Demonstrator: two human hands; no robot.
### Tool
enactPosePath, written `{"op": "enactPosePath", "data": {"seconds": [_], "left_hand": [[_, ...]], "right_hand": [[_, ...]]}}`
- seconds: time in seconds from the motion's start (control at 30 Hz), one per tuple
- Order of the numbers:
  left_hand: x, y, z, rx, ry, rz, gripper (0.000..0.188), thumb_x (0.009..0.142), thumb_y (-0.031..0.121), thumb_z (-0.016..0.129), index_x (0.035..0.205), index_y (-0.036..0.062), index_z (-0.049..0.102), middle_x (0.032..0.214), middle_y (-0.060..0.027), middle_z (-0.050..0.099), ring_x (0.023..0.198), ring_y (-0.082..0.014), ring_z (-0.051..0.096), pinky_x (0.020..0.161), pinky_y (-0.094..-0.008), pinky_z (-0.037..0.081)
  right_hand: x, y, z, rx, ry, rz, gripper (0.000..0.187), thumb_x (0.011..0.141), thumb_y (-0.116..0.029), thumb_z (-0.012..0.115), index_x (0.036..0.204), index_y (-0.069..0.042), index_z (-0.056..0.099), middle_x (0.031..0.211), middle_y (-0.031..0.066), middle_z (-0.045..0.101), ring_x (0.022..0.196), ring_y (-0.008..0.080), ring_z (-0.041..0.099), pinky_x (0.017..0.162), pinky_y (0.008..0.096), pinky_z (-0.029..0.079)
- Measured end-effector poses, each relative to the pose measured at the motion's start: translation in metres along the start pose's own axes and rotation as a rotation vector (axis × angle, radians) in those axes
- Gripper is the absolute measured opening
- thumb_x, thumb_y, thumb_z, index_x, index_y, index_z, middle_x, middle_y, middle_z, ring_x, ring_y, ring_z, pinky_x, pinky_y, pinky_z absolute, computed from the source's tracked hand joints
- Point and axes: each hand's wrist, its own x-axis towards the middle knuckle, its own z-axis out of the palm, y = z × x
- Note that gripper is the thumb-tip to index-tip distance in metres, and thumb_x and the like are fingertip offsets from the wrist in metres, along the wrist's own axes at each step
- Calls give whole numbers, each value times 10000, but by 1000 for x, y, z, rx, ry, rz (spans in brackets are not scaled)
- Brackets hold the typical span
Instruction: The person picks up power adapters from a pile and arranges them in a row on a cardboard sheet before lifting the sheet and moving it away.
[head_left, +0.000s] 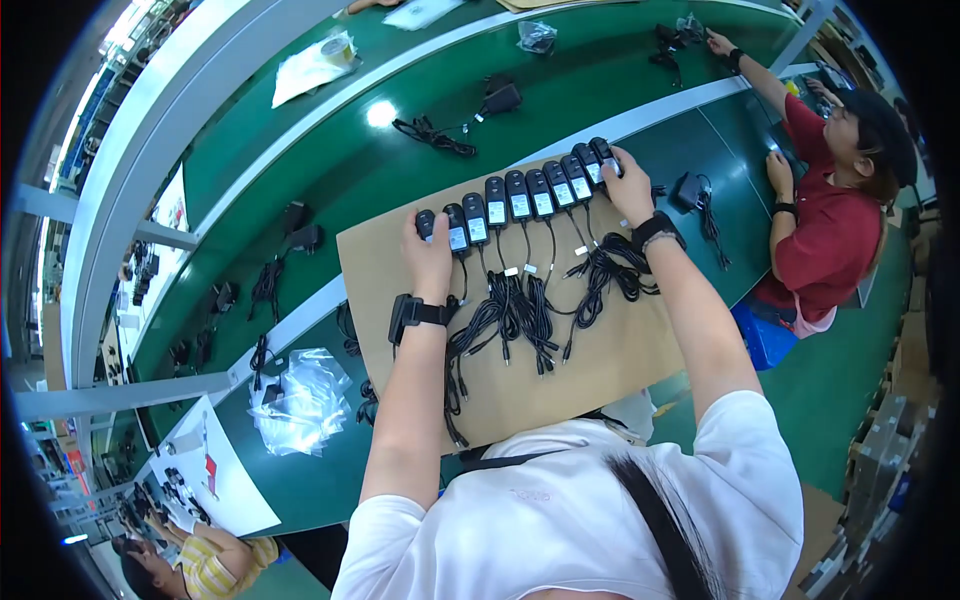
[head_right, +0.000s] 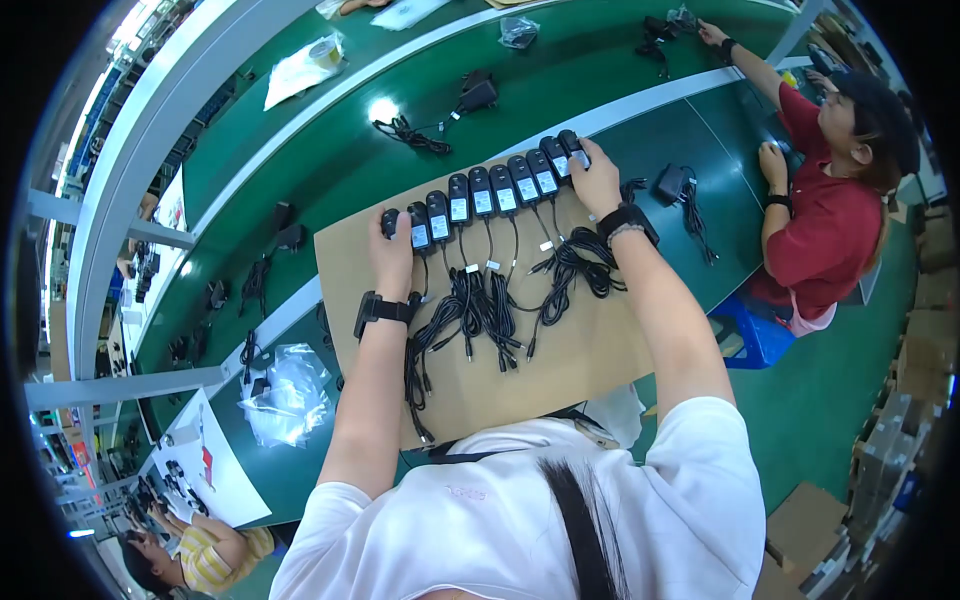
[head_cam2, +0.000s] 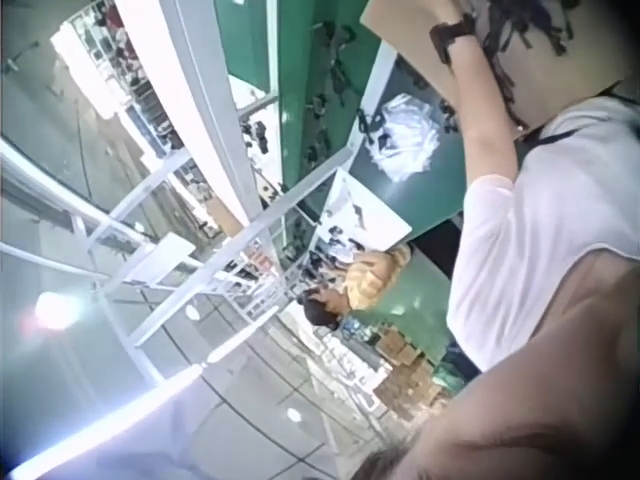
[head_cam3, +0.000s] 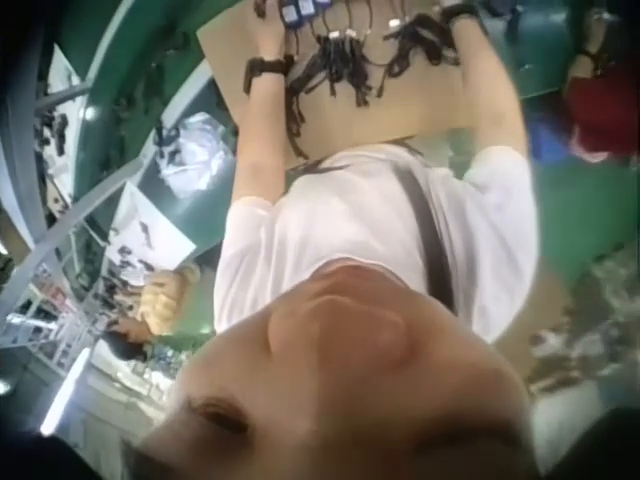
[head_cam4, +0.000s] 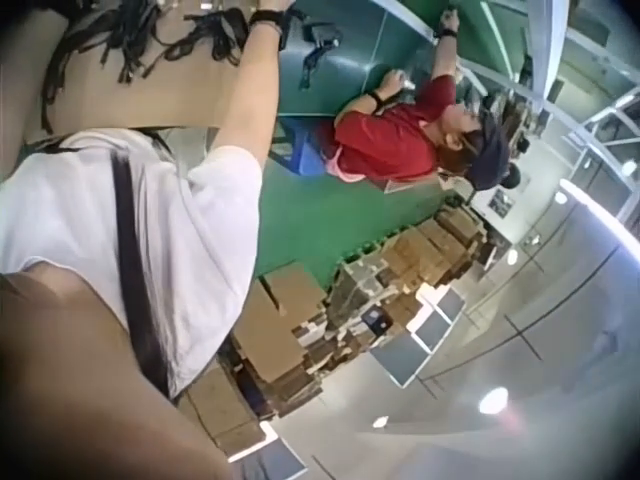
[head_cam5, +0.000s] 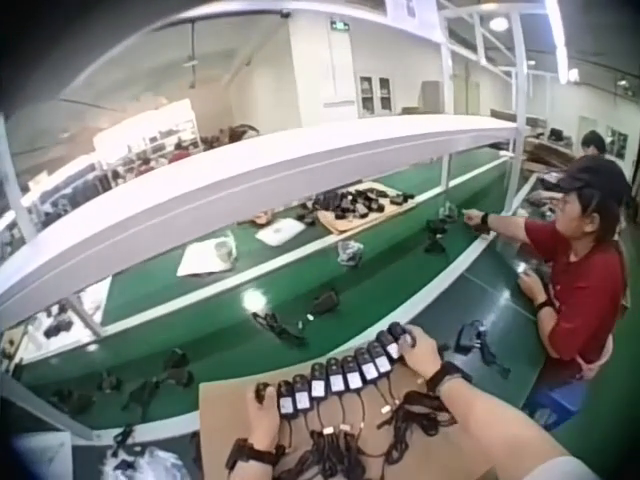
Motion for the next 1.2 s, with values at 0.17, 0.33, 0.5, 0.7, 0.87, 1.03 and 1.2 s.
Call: {"op": "enactPosePath", "data": {"seconds": [0.17, 0.33, 0.5, 0.7, 0.87, 1.03, 1.2], "left_hand": [[-8, 27, 5, -38, -19, -45, 514, 876, 222, 569, 1292, -7, 375, 1159, -148, 508, 1024, -207, 505, 891, -295, 400], [-6, 20, -2, -4, -21, -63, 500, 876, 214, 568, 1285, -9, 387, 1149, -143, 515, 1019, -194, 508, 886, -286, 405], [-7, 25, -3, 51, -51, -44, 556, 868, 241, 566, 1312, -22, 358, 1216, -198, 488, 1089, -249, 496, 915, -319, 389], [-11, 30, -15, -108, -54, -112, 590, 874, 239, 571, 1319, -52, 315, 1255, -174, 459, 1121, -229, 468, 937, -312, 375], [-16, 41, -59, -51, 64, -132, 578, 855, 202, 600, 1320, -7, 328, 1297, -184, 417, 1153, -231, 445, 957, -321, 359], [-39, 70, -96, -163, 166, -108, 483, 865, 178, 571, 1274, 28, 365, 1253, -137, 444, 1139, -204, 438, 956, -365, 335], [-66, 78, -115, -107, 236, -178, 474, 860, 169, 577, 1273, 49, 379, 1253, -115, 445, 1137, -203, 440, 940, -344, 336]], "right_hand": [[-35, -14, -9, -73, -46, -28, 428, 780, -176, 593, 1171, -20, 512, 1034, 233, 589, 950, 361, 574, 818, 380, 456], [-44, -28, -16, -1, -142, 21, 492, 756, -138, 604, 1208, 1, 468, 988, 259, 590, 913, 404, 567, 794, 408, 461], [-39, -22, -19, 18, -225, 67, 552, 748, -146, 609, 1245, 13, 427, 972, 262, 591, 908, 404, 567, 790, 397, 464], [-7, -7, -53, 325, -471, 256, 576, 809, -267, 620, 1238, 67, 430, 1055, 162, 603, 872, 210, 603, 735, 291, 467], [25, 56, -100, 378, -324, 489, 375, 852, -225, 569, 1160, -12, 549, 875, 55, 634, 769, 134, 595, 676, 242, 473], [33, 158, -131, -533, -83, 261, 502, 739, -186, 625, 1224, -146, 501, 1045, 154, 583, 908, 370, 571, 816, 423, 469], [16, 164, -115, -894, -290, 111, 509, 809, -38, 485, 1220, -338, 484, 1311, 199, 358, 1116, 388, 432, 898, 409, 428]]}}
